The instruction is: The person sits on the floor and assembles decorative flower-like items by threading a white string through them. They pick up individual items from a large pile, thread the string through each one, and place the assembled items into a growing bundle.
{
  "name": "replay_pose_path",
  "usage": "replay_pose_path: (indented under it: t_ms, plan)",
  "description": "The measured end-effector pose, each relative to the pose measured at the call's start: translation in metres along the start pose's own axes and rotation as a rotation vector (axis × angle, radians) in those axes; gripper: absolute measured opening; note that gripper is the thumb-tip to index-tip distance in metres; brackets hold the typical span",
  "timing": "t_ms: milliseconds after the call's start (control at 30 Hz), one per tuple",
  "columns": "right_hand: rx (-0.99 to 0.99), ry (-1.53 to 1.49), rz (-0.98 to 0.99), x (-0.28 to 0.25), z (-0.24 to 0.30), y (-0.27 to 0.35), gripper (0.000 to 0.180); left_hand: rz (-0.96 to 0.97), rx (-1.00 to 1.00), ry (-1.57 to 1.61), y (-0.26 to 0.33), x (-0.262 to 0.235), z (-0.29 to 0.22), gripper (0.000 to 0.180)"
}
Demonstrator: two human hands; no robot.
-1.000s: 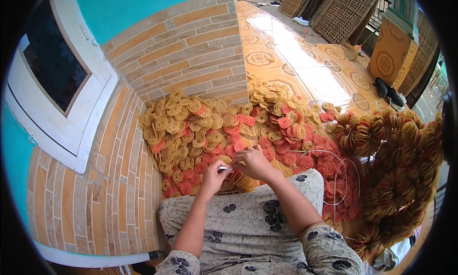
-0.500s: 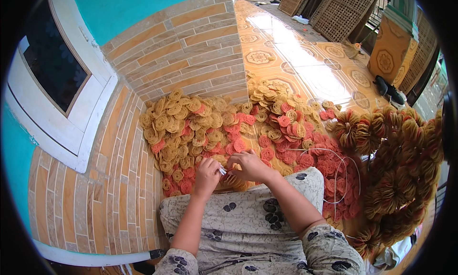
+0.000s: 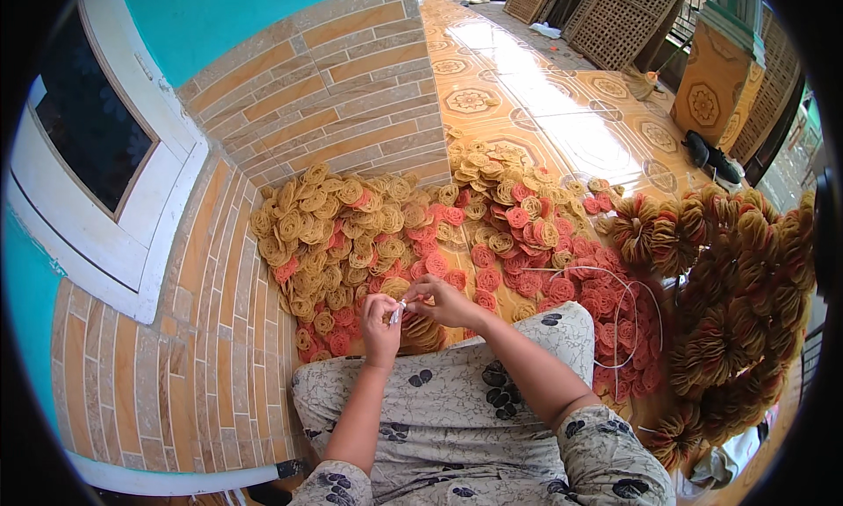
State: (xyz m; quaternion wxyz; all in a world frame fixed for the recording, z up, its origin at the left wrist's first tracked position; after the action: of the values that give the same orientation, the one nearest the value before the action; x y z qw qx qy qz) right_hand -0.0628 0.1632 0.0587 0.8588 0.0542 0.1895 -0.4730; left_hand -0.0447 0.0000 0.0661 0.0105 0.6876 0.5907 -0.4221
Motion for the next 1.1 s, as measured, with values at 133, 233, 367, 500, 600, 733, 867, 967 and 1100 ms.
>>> replay_pose_path:
  t_ms: [133,233,367,500,600,733,867,967,1100]
  plan:
    - [0.066,0.435,-0.049,-0.012,0.022,0.006,0.017,0.021,0.003,-0.021,0.001,-0.003,-0.002,0.023]
    - [0.092,0.542,-0.33,-0.025,0.035,0.009,0.018,0.013,0.001,-0.082,0.002,-0.005,-0.003,0.023]
    - [0.319,0.129,-0.117,-0.024,0.023,0.006,0.024,-0.039,-0.023,-0.07,0.001,-0.005,-0.007,0.023]
    - [0.189,-0.112,-0.157,0.001,0.01,-0.002,0.032,-0.007,0.001,-0.16,-0.001,-0.001,-0.02,0.021]
    - [0.192,-0.143,-0.23,0.007,-0.001,-0.006,0.03,0.02,0.026,-0.188,-0.003,-0.002,-0.025,0.02]
    - [0.213,0.047,-0.397,0.004,-0.007,-0.005,0.027,0.051,0.04,-0.239,0.001,-0.001,-0.017,0.016]
    - [0.296,0.077,-0.524,-0.007,-0.021,-0.005,0.021,0.032,-0.15,0.13,0.019,0.01,-0.001,0.015]
    - [0.416,0.03,-0.539,-0.016,-0.039,-0.004,0.015,0.014,-0.195,0.189,0.039,0.015,0.0,0.016]
    - [0.52,0.003,-0.571,-0.028,-0.056,-0.003,0.016,0.038,-0.252,0.216,0.061,0.017,0.0,0.018]
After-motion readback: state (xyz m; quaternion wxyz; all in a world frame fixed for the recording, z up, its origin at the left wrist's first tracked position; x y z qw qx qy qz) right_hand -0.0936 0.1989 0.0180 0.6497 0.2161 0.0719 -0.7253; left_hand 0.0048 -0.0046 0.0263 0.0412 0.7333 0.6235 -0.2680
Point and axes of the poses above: each hand's wrist, its own y-axis away from the middle knuckle, its own x-axis out of the palm, z = x × y, the point moved 2 cm from there along -y, towards the middle knuckle, and after that the axes turned 15 degrees about z, right-handed, at the moved point
